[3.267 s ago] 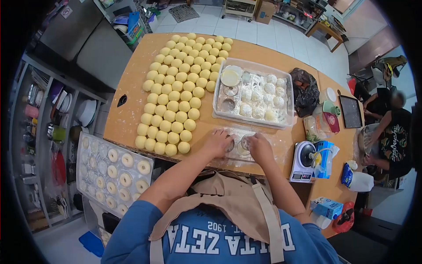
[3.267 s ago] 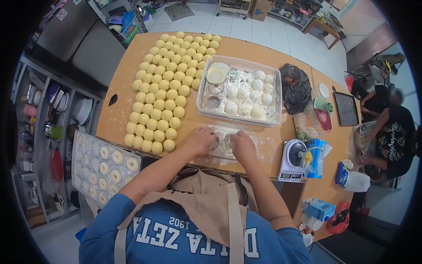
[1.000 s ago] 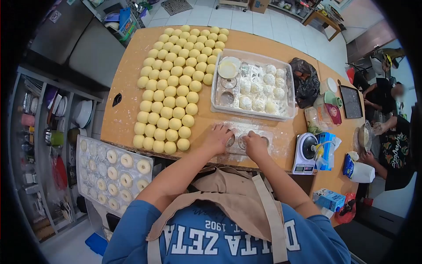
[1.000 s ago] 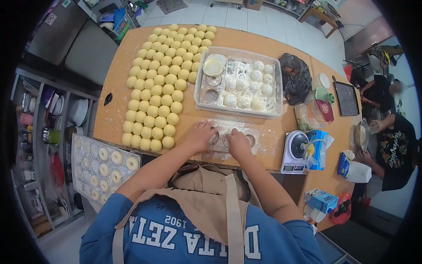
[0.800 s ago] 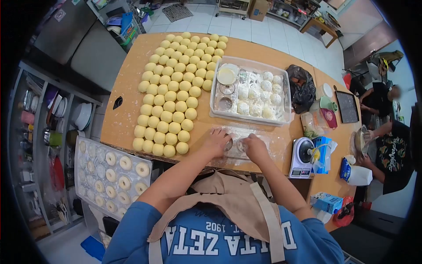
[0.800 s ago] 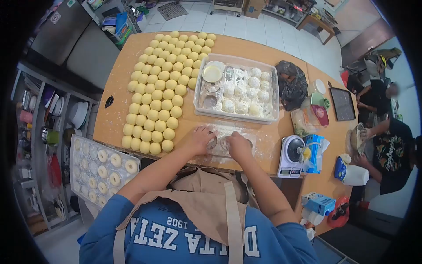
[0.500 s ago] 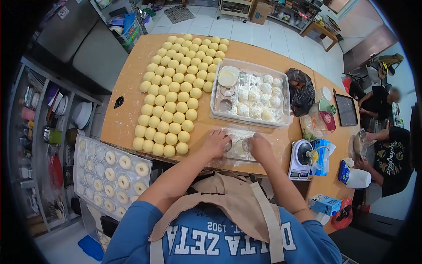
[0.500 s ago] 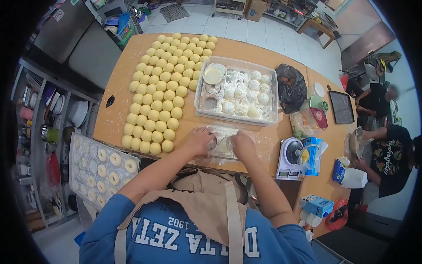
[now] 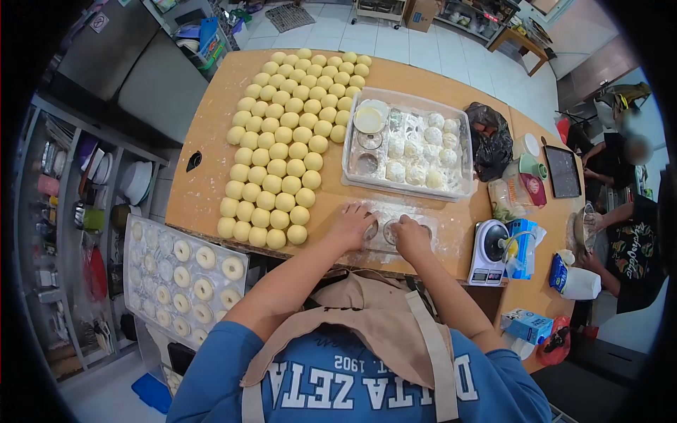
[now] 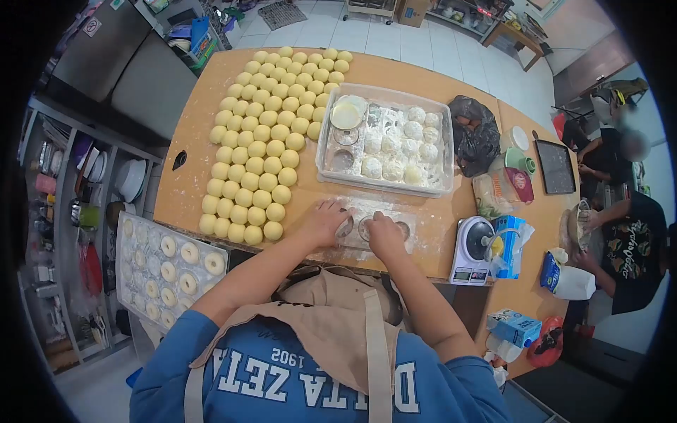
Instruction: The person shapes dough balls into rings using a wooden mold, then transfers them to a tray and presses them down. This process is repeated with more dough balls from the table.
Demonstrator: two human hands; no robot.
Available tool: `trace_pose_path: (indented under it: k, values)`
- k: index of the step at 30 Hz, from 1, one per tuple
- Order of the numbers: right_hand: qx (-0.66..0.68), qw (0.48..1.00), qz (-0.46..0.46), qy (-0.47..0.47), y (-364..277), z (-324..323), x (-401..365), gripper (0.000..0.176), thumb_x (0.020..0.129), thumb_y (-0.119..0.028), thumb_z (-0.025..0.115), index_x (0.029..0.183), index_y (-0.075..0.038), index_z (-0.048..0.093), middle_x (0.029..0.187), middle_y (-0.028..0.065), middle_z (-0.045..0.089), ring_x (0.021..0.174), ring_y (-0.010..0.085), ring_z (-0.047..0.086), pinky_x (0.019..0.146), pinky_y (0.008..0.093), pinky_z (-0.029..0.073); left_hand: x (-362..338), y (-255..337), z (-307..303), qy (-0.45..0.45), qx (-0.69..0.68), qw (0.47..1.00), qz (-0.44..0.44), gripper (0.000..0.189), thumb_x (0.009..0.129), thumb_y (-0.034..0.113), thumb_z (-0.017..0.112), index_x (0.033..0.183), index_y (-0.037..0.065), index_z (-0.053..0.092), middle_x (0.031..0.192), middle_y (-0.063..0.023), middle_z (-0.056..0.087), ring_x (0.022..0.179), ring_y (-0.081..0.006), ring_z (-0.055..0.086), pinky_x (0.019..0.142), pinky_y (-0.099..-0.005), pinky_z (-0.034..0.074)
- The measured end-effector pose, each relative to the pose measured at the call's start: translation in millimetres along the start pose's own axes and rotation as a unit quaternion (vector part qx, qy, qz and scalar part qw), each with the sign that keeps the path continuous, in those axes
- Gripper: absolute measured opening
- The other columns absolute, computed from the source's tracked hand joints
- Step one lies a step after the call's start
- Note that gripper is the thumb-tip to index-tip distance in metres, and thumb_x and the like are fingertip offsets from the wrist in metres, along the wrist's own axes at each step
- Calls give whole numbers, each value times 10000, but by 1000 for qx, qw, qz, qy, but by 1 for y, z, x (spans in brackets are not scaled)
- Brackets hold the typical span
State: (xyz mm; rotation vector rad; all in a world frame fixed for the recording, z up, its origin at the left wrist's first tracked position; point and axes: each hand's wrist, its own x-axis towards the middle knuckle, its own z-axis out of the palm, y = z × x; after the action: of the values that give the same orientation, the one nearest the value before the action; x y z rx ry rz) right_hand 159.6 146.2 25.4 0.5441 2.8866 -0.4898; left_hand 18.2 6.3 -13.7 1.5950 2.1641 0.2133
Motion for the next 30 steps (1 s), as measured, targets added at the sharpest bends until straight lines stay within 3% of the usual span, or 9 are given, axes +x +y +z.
trace_pose_path:
  k: [8,12,14,16,19,22,25,28,30]
  values:
    - [-22,999,-9,21,3,11,-1,161,838,-94,556,907,-109,700,904,119,583,851,321,625,706,448,509,-2,4,-10,-7,7,1000,4,998,535,314,879,1402,192,400,1411,-130,394,1341,-341,332,1113,-500,254]
    - [110,992,24,54,21,-4,-8,195,792,-33,576,940,-84,693,956,151,600,894,359,619,783,426,505,0,0,-5,1,-9,1000,8,964,544,280,872,1389,195,416,1407,-128,401,1335,-354,340,1125,-511,244]
    - [138,978,61,142,54,-15,-12,234,763,7,569,951,-70,686,971,165,605,915,375,613,804,429,499,-2,2,-2,-6,-10,1000,5,975,546,297,876,1395,196,409,1409,-127,399,1337,-351,338,1127,-515,238]
    - [82,974,126,171,73,-44,-22,244,741,18,568,938,-64,685,989,177,609,922,380,609,811,434,499,-3,4,-7,-5,2,1000,1,984,549,316,878,1402,198,403,1409,-124,399,1340,-346,335,1130,-518,233]
    - [-8,973,209,97,114,-37,-29,251,737,12,572,959,-48,673,1025,198,610,942,385,603,825,437,497,-3,8,-14,-24,9,1000,-5,990,558,333,878,1411,199,393,1413,-119,393,1347,-338,324,1133,-516,226]
    - [0,968,230,102,126,-21,-34,269,744,-2,574,998,-32,654,1024,214,606,949,390,596,834,450,491,-4,9,-19,-31,8,999,-6,1003,560,329,877,1420,202,379,1426,-118,383,1355,-337,314,1136,-508,225]
    - [-72,948,93,296,100,-17,-37,300,762,15,538,1044,-25,634,953,202,614,930,386,595,814,470,481,-4,9,-18,-34,14,999,-7,1016,562,325,876,1431,205,363,1439,-119,374,1362,-333,307,1137,-498,228]
    - [50,984,85,150,47,-8,-33,305,787,19,511,1063,-43,624,894,196,623,898,375,595,791,471,472,-4,12,-22,-47,5,999,-18,1021,560,322,875,1434,204,361,1441,-123,374,1362,-334,312,1138,-492,231]
    - [60,992,34,109,23,2,-32,316,805,10,498,1098,-48,601,885,197,631,881,368,597,779,466,468,-3,11,-20,-45,9,999,-16,1017,562,322,874,1433,201,363,1436,-126,379,1359,-337,316,1137,-494,232]
